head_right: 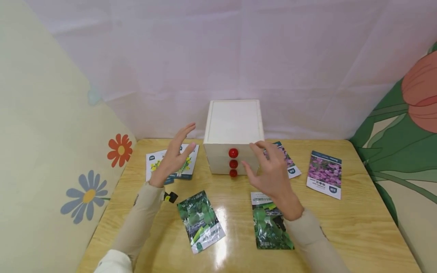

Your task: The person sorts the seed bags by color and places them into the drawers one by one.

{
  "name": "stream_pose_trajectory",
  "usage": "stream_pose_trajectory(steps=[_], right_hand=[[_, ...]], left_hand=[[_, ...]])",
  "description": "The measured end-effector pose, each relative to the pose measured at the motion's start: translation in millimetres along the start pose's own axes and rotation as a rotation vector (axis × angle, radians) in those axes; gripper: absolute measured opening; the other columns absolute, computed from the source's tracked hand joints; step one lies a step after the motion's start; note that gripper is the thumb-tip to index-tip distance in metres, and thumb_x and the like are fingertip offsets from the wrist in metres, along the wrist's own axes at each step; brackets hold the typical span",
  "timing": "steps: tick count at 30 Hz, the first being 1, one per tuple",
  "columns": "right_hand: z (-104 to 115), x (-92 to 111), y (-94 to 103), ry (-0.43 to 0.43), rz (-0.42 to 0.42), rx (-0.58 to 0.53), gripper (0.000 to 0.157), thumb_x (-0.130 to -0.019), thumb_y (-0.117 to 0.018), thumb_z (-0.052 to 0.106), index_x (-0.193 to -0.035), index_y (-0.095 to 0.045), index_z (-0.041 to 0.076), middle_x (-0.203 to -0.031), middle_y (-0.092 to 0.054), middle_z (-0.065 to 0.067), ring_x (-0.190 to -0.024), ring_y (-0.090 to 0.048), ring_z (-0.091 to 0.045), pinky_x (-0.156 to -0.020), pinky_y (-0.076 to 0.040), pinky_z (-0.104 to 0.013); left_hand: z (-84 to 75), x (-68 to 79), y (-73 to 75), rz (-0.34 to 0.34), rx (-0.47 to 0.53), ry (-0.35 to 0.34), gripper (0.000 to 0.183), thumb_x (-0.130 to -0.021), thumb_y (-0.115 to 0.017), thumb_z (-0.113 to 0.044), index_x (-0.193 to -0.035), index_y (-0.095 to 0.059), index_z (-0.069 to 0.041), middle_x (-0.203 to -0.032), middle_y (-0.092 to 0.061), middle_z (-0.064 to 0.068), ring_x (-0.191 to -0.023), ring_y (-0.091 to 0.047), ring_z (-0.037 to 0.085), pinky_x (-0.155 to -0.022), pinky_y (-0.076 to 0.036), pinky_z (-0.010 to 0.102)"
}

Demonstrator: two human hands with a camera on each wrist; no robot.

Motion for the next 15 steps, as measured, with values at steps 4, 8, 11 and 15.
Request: stream_pose_trajectory(steps=[4,8,11,15], right_hand=[[1,1,-5.5,-0.001,0.018,0.015,0.052,-0.097,-0.07,0.033,-0.13,-0.069,-0.007,-0.117,-0.066,-0.031,-0.093,-0.063,-0.045,-0.071,-0.056,-0.054],[2,2,-10.9,0.001,0.037,0.015,0.05,-0.095,-0.072,0.028,-0.13,-0.068,-0.007,-0.117,-0.065,-0.031,-0.095,-0.064,-0.044,-0.072,-0.058,-0.052],[2,1,-14.3,0.001,0.04,0.004,0.05,-0.09,-0.076,0.023,-0.129,-0.068,-0.008,-0.116,-0.065,-0.031,-0.094,-0.065,-0.043,-0.072,-0.059,-0.051],[2,1,-18.7,0.001,0.035,0.005,0.05,-0.085,-0.081,0.018,-0.126,-0.068,-0.008,-0.115,-0.065,-0.03,-0.089,-0.065,-0.04,-0.067,-0.061,-0.047]], left_hand=[[0.2,-4.2,-5.0,-0.018,0.07,-0.016,0.059,-0.112,-0.05,-0.037,-0.164,-0.039,-0.013,-0.175,-0.033,0.005,-0.162,-0.029,0.028,-0.134,-0.025,0.055],[2.5,-8.6,-11.9,-0.036,0.139,-0.041,0.059,-0.113,-0.05,-0.04,-0.162,-0.042,-0.007,-0.172,-0.037,0.013,-0.159,-0.034,0.03,-0.128,-0.036,0.059],[4.4,-12.5,-17.0,-0.045,0.166,-0.052,0.056,-0.113,-0.051,-0.033,-0.16,-0.044,-0.004,-0.17,-0.039,0.018,-0.158,-0.037,0.031,-0.124,-0.041,0.06],[7.1,-18.0,-22.9,-0.056,0.174,-0.059,0.051,-0.111,-0.053,-0.021,-0.157,-0.046,-0.001,-0.167,-0.041,0.021,-0.156,-0.04,0.031,-0.124,-0.043,0.057]])
Point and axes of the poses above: each hand's wrist, its own x-axis away from the middle knuckle, its own y-axis out of the back of the hand, z = x × y, the point moved 3 cm from there along -x, towards the middle knuckle
